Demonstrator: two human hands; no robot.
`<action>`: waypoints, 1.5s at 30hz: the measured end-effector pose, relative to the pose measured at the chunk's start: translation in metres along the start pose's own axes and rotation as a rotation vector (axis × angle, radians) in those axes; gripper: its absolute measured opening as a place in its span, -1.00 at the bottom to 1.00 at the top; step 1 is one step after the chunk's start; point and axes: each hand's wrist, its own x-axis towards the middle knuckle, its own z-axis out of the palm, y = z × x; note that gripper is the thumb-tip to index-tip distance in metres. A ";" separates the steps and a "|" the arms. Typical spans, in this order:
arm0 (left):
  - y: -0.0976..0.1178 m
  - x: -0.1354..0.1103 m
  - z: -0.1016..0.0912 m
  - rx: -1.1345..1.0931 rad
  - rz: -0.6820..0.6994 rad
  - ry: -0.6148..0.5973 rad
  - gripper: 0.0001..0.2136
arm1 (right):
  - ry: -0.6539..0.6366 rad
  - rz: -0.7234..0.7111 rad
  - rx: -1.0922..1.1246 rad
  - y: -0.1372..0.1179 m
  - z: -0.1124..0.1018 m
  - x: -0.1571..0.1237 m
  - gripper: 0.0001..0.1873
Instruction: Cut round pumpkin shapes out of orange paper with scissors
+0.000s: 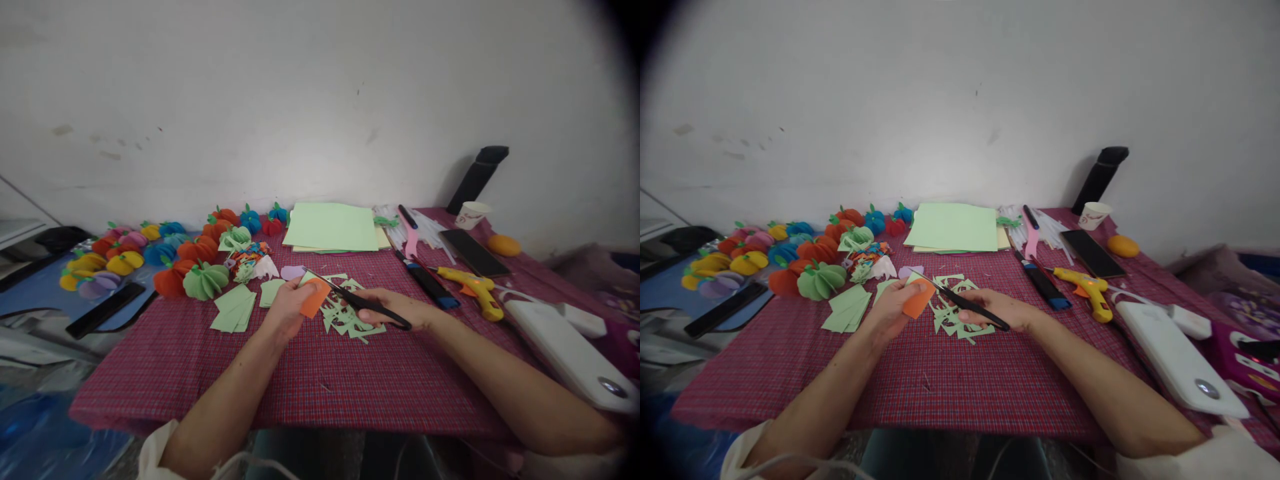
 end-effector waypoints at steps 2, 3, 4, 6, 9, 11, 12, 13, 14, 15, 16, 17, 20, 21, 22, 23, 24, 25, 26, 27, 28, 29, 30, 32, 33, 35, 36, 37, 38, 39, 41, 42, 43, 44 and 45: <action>0.000 0.000 0.000 -0.003 0.001 0.000 -0.92 | 0.003 0.000 -0.001 0.001 0.000 0.000 -0.50; -0.001 0.000 0.000 -0.004 0.000 0.000 -0.92 | 0.002 -0.001 -0.003 0.001 0.000 0.001 -0.50; -0.001 0.000 0.000 -0.004 0.000 0.002 -0.92 | 0.002 -0.001 -0.007 0.001 0.000 0.001 -0.49; -0.001 0.001 0.000 -0.001 0.000 0.005 -0.92 | 0.002 -0.008 -0.013 0.001 0.000 0.001 -0.48; -0.002 0.002 0.000 -0.006 0.007 0.009 -0.92 | 0.003 -0.027 -0.020 -0.001 0.000 0.002 -0.49; -0.002 0.002 0.000 -0.009 0.012 0.004 -0.91 | 0.001 -0.033 -0.015 -0.001 0.000 0.002 -0.50; -0.002 0.002 0.000 -0.009 0.014 -0.001 -0.91 | 0.005 -0.030 -0.012 -0.001 0.000 0.002 -0.50; -0.002 0.002 0.000 -0.008 0.014 -0.007 -0.91 | 0.008 -0.027 -0.008 -0.001 0.000 0.002 -0.50; -0.002 0.002 0.000 -0.008 0.014 -0.012 -0.92 | 0.011 -0.025 -0.003 0.000 0.001 0.002 -0.50; -0.002 0.002 0.000 -0.009 0.014 -0.015 -0.92 | 0.012 -0.025 0.003 0.000 0.001 0.002 -0.49; -0.002 0.001 -0.001 -0.010 0.013 -0.018 -0.92 | 0.012 -0.026 0.011 0.001 0.001 0.002 -0.48; -0.002 0.001 -0.001 -0.010 0.014 -0.021 -0.92 | 0.010 -0.029 0.020 0.002 0.001 0.003 -0.48; -0.002 0.001 -0.001 -0.015 0.014 -0.021 -0.91 | 0.014 -0.032 0.033 0.002 0.001 0.003 -0.48; -0.002 0.001 -0.001 -0.015 0.012 -0.019 -0.91 | 0.017 -0.028 0.033 0.002 0.001 0.003 -0.49; -0.002 0.000 0.000 -0.016 0.009 -0.016 -0.91 | 0.020 -0.026 0.032 0.001 0.001 0.003 -0.49; -0.001 0.000 0.000 -0.016 0.007 -0.013 -0.91 | 0.022 -0.028 0.029 0.000 0.001 0.003 -0.49; -0.001 0.000 0.000 -0.017 0.006 -0.011 -0.91 | 0.021 -0.032 0.024 0.000 0.001 0.003 -0.49; -0.001 0.000 0.000 -0.017 0.007 -0.011 -0.91 | 0.019 -0.036 0.018 -0.001 0.001 0.003 -0.48; 0.000 0.000 0.000 -0.018 0.008 -0.011 -0.91 | 0.018 -0.041 0.011 -0.001 0.001 0.003 -0.48; 0.000 0.000 0.000 -0.019 0.009 -0.012 -0.91 | 0.017 -0.044 0.003 -0.002 0.001 0.003 -0.47; 0.000 -0.001 0.001 -0.020 0.009 -0.013 -0.91 | 0.016 -0.045 -0.004 -0.002 0.001 0.003 -0.45; 0.000 -0.001 0.001 -0.020 0.007 -0.014 -0.91 | 0.015 -0.044 -0.008 -0.002 0.001 0.003 -0.44; 0.000 -0.001 0.001 -0.020 0.005 -0.014 -0.91 | 0.013 -0.045 -0.011 -0.002 0.001 0.003 -0.43; 0.000 -0.001 0.001 -0.018 0.002 -0.019 -0.90 | 0.003 -0.045 -0.022 -0.002 0.000 0.003 -0.41; 0.000 -0.001 0.001 -0.015 0.002 -0.024 -0.90 | -0.001 -0.043 -0.032 -0.002 -0.001 0.003 -0.41; 0.000 -0.001 0.001 -0.010 0.003 -0.030 -0.90 | 0.004 -0.039 -0.060 -0.003 -0.003 0.002 -0.42; 0.000 -0.001 0.001 -0.009 0.003 -0.033 -0.90 | 0.008 -0.038 -0.075 -0.004 -0.004 0.001 -0.42; 0.000 -0.001 0.001 -0.008 0.002 -0.036 -0.90 | 0.013 -0.040 -0.086 -0.004 -0.005 0.001 -0.43; 0.000 -0.001 0.001 -0.007 -0.001 -0.039 -0.90 | 0.016 -0.043 -0.093 -0.004 -0.006 0.000 -0.43; 0.001 -0.001 0.001 -0.005 -0.005 -0.043 -0.91 | 0.014 -0.045 -0.096 -0.003 -0.006 0.000 -0.44; 0.001 -0.001 0.002 -0.002 -0.009 -0.051 -0.91 | 0.003 -0.040 -0.094 -0.002 -0.008 -0.001 -0.48; 0.002 -0.002 0.002 -0.001 -0.009 -0.053 -0.91 | -0.003 -0.033 -0.093 -0.001 -0.008 -0.001 -0.50; 0.002 -0.002 0.002 -0.001 -0.008 -0.056 -0.91 | -0.009 -0.027 -0.094 0.001 -0.009 -0.001 -0.52; 0.003 -0.003 0.002 -0.002 -0.008 -0.061 -0.91 | -0.013 -0.022 -0.094 0.002 -0.009 -0.001 -0.53; 0.003 -0.003 0.002 -0.001 -0.009 -0.066 -0.91 | -0.014 -0.021 -0.093 0.003 -0.009 -0.001 -0.53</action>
